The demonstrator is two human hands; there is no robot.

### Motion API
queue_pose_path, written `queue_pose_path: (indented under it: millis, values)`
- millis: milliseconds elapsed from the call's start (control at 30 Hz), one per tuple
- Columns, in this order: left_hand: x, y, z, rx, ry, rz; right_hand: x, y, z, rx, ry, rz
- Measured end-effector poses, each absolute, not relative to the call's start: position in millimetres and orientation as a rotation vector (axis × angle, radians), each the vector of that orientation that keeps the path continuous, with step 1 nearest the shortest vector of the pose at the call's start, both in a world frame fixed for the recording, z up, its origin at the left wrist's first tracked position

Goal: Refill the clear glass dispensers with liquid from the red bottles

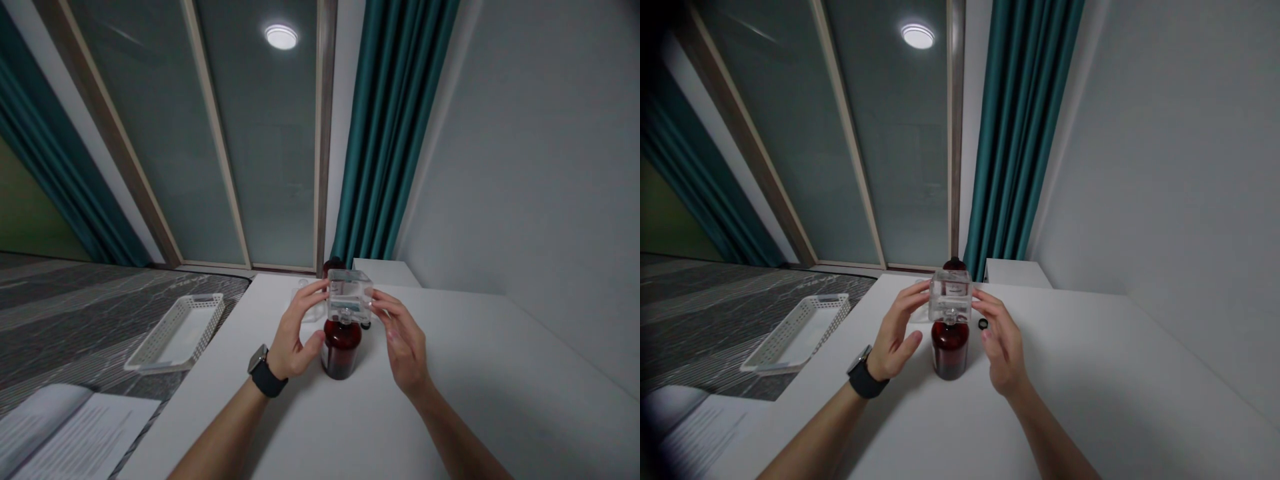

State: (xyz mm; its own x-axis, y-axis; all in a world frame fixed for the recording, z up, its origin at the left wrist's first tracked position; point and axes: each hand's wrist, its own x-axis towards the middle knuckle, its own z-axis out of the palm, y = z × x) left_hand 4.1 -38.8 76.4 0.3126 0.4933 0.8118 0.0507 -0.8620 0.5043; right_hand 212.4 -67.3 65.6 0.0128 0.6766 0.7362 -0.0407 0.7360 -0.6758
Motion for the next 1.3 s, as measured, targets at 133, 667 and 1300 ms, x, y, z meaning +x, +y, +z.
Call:
queue_pose_path:
  millis: [133,667,1300]
  values:
    - [4.2,-37.5,74.1,2.166,0.518,1.538,212.1,-66.5,64.9,-0.567,-1.463,0.611]
    - [11.5,-28.9,69.2,2.086,0.705,1.466,206.6,-57.8,56.7,-0.809,-1.46,0.653]
    - [14.1,-38.2,75.0,2.072,0.68,1.55,200.4,-67.4,62.3,-0.683,-1.426,0.638]
